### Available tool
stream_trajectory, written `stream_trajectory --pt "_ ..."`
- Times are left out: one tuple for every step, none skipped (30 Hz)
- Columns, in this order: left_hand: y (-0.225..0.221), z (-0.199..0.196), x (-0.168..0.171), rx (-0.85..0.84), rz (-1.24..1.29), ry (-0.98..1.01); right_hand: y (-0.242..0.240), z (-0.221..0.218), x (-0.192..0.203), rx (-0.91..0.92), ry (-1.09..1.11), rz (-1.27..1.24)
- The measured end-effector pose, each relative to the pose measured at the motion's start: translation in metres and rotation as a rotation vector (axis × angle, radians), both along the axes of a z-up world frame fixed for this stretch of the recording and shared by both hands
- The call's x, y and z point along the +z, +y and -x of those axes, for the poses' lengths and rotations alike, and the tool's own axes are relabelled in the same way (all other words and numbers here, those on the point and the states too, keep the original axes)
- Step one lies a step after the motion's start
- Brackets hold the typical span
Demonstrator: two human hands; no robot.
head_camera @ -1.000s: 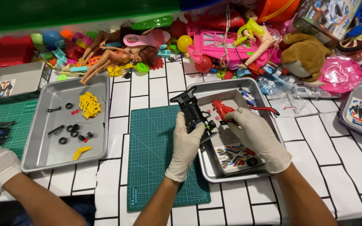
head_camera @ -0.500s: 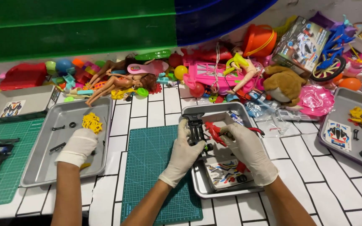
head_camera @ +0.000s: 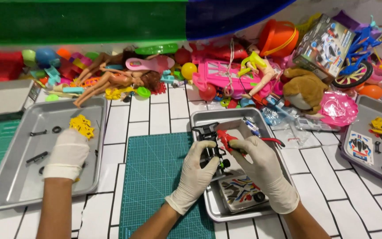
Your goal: Assembling a small black toy car by fitting various plastic components onto the chassis.
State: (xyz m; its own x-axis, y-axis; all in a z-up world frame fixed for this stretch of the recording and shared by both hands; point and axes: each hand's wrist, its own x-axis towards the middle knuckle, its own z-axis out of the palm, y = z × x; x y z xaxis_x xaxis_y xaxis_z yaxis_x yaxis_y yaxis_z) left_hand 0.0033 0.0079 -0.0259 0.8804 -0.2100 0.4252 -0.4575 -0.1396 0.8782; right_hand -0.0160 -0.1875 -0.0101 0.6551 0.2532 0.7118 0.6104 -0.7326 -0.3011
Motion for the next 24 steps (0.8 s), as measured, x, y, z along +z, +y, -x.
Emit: stream_trajectory --pt "-0.001 0.002 -0.002 -0.002 0.006 0.020 0.002 0.003 0.000 -0.002 0.020 0.006" --pt "-0.001 0.005 -0.002 0.003 -0.004 0.044 0.006 0.008 0.002 0.004 0.020 -0.024" --pt "-0.002 0.000 0.002 0.015 -0.012 0.046 0.009 0.003 0.009 0.016 -0.001 -0.052" --pt "-0.003 0.003 0.001 0.020 -0.003 0.046 0.011 0.007 0.008 0.021 -0.001 -0.044" --pt "-0.002 0.003 0.001 0.000 -0.006 0.052 0.014 0.009 0.007 0.044 -0.017 -0.030" --pt "-0.001 0.004 0.001 -0.019 -0.010 0.058 0.018 0.010 0.006 0.067 -0.032 -0.015" --pt "0.000 0.004 -0.001 -0.012 -0.009 0.057 0.022 0.007 0.005 0.073 -0.033 -0.015" --pt "0.000 0.002 -0.002 -0.027 0.006 -0.005 0.026 0.003 0.003 0.123 -0.032 0.000" --pt "-0.001 0.001 -0.004 -0.046 0.021 -0.066 0.028 0.000 0.002 0.169 -0.030 0.016" --pt "-0.001 0.000 -0.007 -0.045 0.022 -0.065 0.029 -0.002 0.000 0.170 -0.030 0.016" --pt "-0.001 0.000 -0.010 -0.054 0.037 -0.033 0.030 -0.005 -0.002 0.184 -0.001 0.023" --pt "-0.001 -0.001 -0.013 -0.064 0.051 -0.001 0.030 -0.008 -0.004 0.199 0.028 0.030" --pt "0.000 -0.002 -0.012 -0.059 0.056 -0.001 0.033 -0.008 0.003 0.204 0.028 0.034" --pt "0.000 -0.002 -0.012 -0.067 0.042 0.008 0.036 -0.008 0.010 0.247 0.084 -0.021" --pt "0.002 -0.002 -0.012 -0.073 0.027 0.019 0.040 -0.008 0.016 0.292 0.142 -0.078" --pt "0.002 -0.003 -0.010 -0.067 0.030 0.019 0.039 -0.010 0.017 0.298 0.143 -0.075" --pt "0.003 -0.003 -0.009 -0.082 0.044 -0.008 0.039 -0.010 0.018 0.287 0.221 -0.130" --pt "0.003 -0.003 -0.007 -0.098 0.059 -0.036 0.038 -0.011 0.019 0.275 0.300 -0.185" --pt "0.002 -0.004 -0.010 -0.099 0.057 -0.032 0.037 -0.011 0.018 0.274 0.304 -0.187" --pt "0.001 -0.005 -0.012 -0.079 0.041 -0.050 0.036 -0.012 0.016 0.269 0.327 -0.201" --pt "-0.001 -0.005 -0.015 -0.061 0.026 -0.064 0.035 -0.011 0.014 0.262 0.353 -0.216" --pt "-0.001 -0.003 -0.014 -0.065 0.024 -0.055 0.036 -0.009 0.016 0.258 0.361 -0.219" --pt "0.000 -0.003 -0.012 -0.070 0.026 0.003 0.036 -0.009 0.019 0.288 0.342 -0.232" --pt "0.000 -0.001 -0.009 -0.075 0.027 0.062 0.037 -0.008 0.022 0.319 0.323 -0.245"
